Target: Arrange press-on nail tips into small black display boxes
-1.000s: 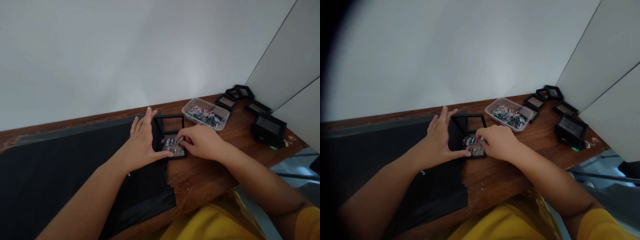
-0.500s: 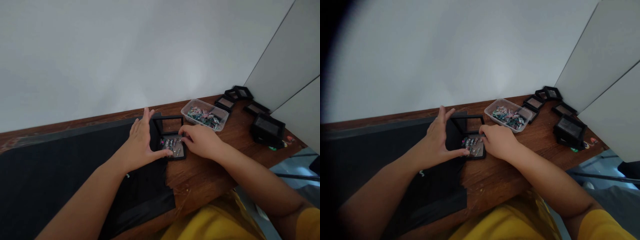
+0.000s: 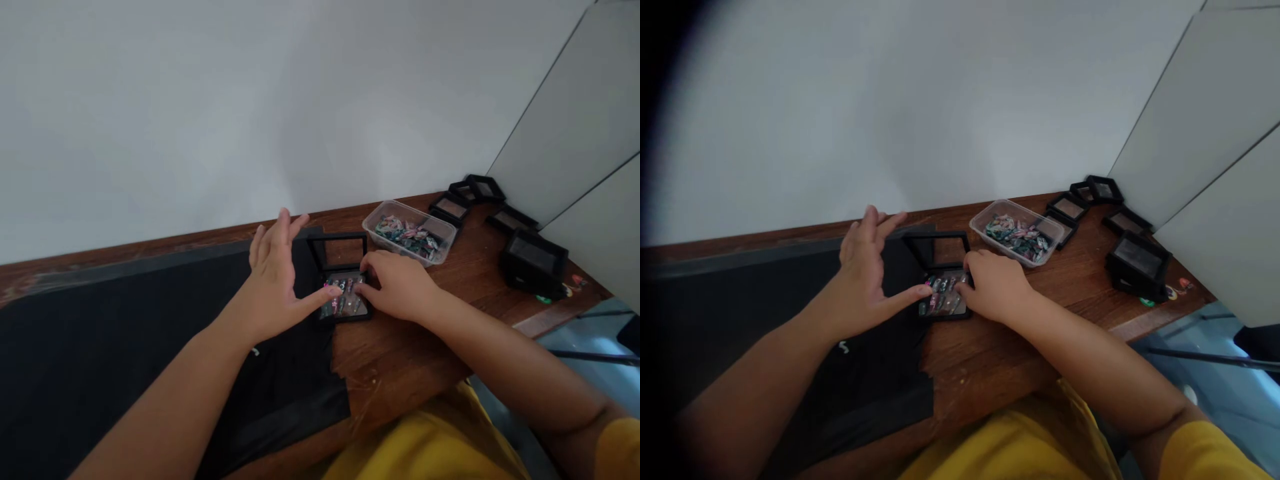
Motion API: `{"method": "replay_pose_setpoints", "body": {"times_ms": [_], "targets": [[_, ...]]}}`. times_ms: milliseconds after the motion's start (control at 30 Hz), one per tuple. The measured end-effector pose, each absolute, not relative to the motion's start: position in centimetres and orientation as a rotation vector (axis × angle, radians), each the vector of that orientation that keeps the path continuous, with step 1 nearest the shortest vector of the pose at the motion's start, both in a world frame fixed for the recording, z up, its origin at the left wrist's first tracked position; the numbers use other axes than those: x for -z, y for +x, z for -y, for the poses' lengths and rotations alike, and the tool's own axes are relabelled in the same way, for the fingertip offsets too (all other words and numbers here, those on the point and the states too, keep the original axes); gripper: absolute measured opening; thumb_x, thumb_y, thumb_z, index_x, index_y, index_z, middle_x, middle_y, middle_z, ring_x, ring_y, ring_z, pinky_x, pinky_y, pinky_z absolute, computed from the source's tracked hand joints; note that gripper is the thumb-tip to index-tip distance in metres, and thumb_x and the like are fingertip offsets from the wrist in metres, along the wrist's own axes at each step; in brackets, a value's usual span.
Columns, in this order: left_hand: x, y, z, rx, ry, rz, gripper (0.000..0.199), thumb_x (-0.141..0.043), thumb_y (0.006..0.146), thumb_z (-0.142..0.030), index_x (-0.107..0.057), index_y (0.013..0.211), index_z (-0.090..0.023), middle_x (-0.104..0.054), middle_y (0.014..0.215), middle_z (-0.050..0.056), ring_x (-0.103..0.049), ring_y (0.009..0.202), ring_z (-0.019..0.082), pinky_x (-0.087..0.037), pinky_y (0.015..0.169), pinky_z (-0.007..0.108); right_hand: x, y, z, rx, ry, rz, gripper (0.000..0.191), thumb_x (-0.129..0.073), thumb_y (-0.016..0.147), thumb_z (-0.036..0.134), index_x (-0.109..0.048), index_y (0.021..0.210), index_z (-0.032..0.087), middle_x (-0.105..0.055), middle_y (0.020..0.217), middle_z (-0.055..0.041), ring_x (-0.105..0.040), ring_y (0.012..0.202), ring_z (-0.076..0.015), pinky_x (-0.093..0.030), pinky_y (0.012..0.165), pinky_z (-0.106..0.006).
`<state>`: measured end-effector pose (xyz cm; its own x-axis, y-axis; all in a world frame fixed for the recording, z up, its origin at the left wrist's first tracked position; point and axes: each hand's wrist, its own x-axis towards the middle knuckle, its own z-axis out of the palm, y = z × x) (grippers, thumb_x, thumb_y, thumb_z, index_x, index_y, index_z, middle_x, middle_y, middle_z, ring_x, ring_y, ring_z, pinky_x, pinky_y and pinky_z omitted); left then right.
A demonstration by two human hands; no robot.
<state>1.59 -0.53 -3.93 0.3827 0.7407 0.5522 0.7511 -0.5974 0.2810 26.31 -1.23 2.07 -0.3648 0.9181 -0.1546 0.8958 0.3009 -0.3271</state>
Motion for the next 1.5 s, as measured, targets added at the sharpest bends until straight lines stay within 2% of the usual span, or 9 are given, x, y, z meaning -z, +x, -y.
{"method": "replay_pose_setpoints", "body": {"times_ms": [233,400,567,700,967,1300,1500], "targets": [[3.66,1.27,0.72,1.019,-2.623,1.42,0.094,-0.042,0.115,-0.063,0.02,0.18,-0.034,-0.036,0.183,0.021,-0.032,0.171,0.044,-0.015,0.138,0.079,-2.46,26.2,1.31,-0.557,-1.748,2.567,0.025,-0.072,0.108,0.033,-0.075,0.128,0.019,-0.083,0.122,-0.0092,-0.075,0.114,-0.028,-0.046,0.081,-0.035],[3.93,1.18,0.67,1.043,-2.635,1.415,0.091,-0.042,0.116,-0.06,0.017,0.181,-0.036,-0.038,0.183,0.019,-0.033,0.17,0.044,-0.016,0.137,0.08,-2.63,26.17,1.31,-0.57,-1.75,2.585,0.025,-0.07,0.108,0.033,-0.076,0.129,0.02,-0.084,0.119,-0.0083,-0.076,0.11,-0.027,-0.043,0.079,-0.034],[3.99,1.11,0.66,1.038,-2.664,1.459,0.093,-0.044,0.115,-0.058,0.015,0.182,-0.031,-0.035,0.185,0.02,-0.03,0.171,0.046,-0.018,0.136,0.081,-2.7,26.22,1.42,-0.58,-1.723,2.602,0.027,-0.069,0.109,0.032,-0.077,0.132,0.021,-0.084,0.117,-0.0075,-0.077,0.108,-0.0271,-0.043,0.078,-0.034],[3.98,1.02,0.69,1.055,-2.681,1.468,0.083,-0.036,0.118,-0.057,0.008,0.183,-0.032,-0.041,0.182,0.017,-0.033,0.17,0.044,-0.018,0.139,0.077,-2.68,26.23,1.57,-0.583,-1.718,2.613,0.028,-0.068,0.109,0.031,-0.077,0.134,0.021,-0.085,0.116,-0.0076,-0.077,0.109,-0.0283,-0.043,0.079,-0.035],[4.32,1.12,0.48,1.092,-2.698,1.459,0.072,-0.03,0.12,-0.052,0.0,0.183,-0.033,-0.054,0.173,0.017,-0.045,0.165,0.041,-0.019,0.138,0.078,-2.79,26.23,1.44,-0.582,-1.736,2.635,0.026,-0.065,0.112,0.032,-0.077,0.133,0.023,-0.085,0.116,-0.0075,-0.078,0.112,-0.0287,-0.045,0.08,-0.034],[4.19,1.03,0.37,1.068,-2.698,1.444,0.074,-0.037,0.119,-0.055,-0.008,0.183,-0.031,-0.057,0.17,0.018,-0.05,0.161,0.042,-0.021,0.138,0.077,-2.58,26.18,1.38,-0.572,-1.729,2.624,0.026,-0.066,0.111,0.032,-0.077,0.133,0.022,-0.085,0.113,-0.009,-0.077,0.11,-0.0292,-0.044,0.08,-0.034],[3.93,1.27,0.45,1.033,-2.689,1.556,0.086,-0.051,0.112,-0.062,-0.013,0.182,-0.028,-0.057,0.169,0.019,-0.052,0.158,0.045,-0.03,0.136,0.076,-2.54,26.36,1.43,-0.593,-1.672,2.611,0.026,-0.068,0.109,0.028,-0.078,0.133,0.024,-0.085,0.105,-0.006,-0.077,0.105,-0.0267,-0.041,0.076,-0.033]]}}
